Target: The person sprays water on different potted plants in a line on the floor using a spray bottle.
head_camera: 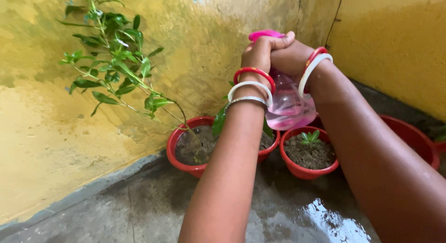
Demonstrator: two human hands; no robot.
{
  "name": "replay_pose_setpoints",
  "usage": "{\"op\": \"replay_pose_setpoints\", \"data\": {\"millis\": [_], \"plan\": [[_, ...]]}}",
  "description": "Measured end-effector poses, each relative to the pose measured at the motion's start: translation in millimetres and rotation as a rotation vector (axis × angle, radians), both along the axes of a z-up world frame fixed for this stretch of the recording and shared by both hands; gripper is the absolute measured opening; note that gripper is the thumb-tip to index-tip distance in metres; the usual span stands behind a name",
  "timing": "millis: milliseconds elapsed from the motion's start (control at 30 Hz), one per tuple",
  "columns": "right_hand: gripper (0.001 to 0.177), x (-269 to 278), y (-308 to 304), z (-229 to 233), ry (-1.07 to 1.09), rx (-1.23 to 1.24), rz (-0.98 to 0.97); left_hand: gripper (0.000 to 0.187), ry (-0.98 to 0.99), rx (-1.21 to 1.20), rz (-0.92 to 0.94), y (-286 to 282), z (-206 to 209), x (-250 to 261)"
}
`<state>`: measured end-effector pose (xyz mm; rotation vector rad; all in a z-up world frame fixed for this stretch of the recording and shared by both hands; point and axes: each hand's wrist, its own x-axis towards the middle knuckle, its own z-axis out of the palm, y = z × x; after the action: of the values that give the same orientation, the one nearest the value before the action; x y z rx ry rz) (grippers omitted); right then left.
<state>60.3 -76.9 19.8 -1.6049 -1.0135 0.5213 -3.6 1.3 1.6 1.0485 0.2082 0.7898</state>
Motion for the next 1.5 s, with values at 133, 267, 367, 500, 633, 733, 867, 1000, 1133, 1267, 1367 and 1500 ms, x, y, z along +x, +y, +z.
{"op": "replay_pose_setpoints", "data": {"millis": [133, 267, 367, 500, 633, 733, 867, 1000, 1133, 1267, 1367, 1500], "plan": [[0.024, 2.4, 6.9, -12.4, 0.100, 0.049, 0.078, 0.034, -0.016, -0.037, -0.043, 2.1, -9.9, 1.3], [0.037, 10.7, 12.9, -27.0, 0.047, -0.117, 0.085, 0.030, 0.159, -0.083, -0.024, 2.6, -21.2, -2.5], [0.048, 17.9, 18.8, -36.0, -0.016, -0.169, 0.085, 0.029, 0.224, -0.127, -0.085, 4.6, -26.9, -5.9], [0.050, 26.6, 16.8, -36.5, -0.176, -0.234, 0.130, 0.030, 0.309, -0.107, -0.088, 5.3, -34.8, -4.6], [0.038, 19.4, 2.5, -28.5, -0.117, -0.336, 0.059, 0.029, 0.156, -0.071, -0.084, -1.9, -34.8, 2.3], [0.033, 13.1, -11.0, -14.5, -0.170, -0.444, -0.007, 0.031, 0.215, -0.080, -0.074, -9.3, -27.7, 2.5], [0.032, 8.0, -25.5, -4.4, -0.165, -0.388, -0.005, 0.032, 0.276, 0.004, -0.026, -18.4, -18.2, 6.1], [0.029, 11.1, -32.2, -3.7, -0.181, -0.375, -0.110, 0.029, 0.228, 0.019, -0.018, -20.3, -14.2, 14.9], [0.026, 13.4, -23.1, -14.1, 0.060, -0.105, -0.039, 0.030, 0.227, -0.037, -0.100, -17.2, -13.6, 21.4], [0.023, 16.0, -24.1, -17.3, 0.118, -0.031, 0.006, 0.032, 0.152, 0.000, -0.062, -21.2, -12.2, 24.1], [0.023, 15.1, -29.1, -14.4, 0.107, -0.035, 0.040, 0.034, 0.190, 0.004, -0.025, -26.7, -8.0, 22.1], [0.023, 15.1, -36.2, -8.7, 0.093, -0.055, 0.018, 0.035, 0.181, -0.015, 0.008, -37.0, -2.8, 13.4]]}}
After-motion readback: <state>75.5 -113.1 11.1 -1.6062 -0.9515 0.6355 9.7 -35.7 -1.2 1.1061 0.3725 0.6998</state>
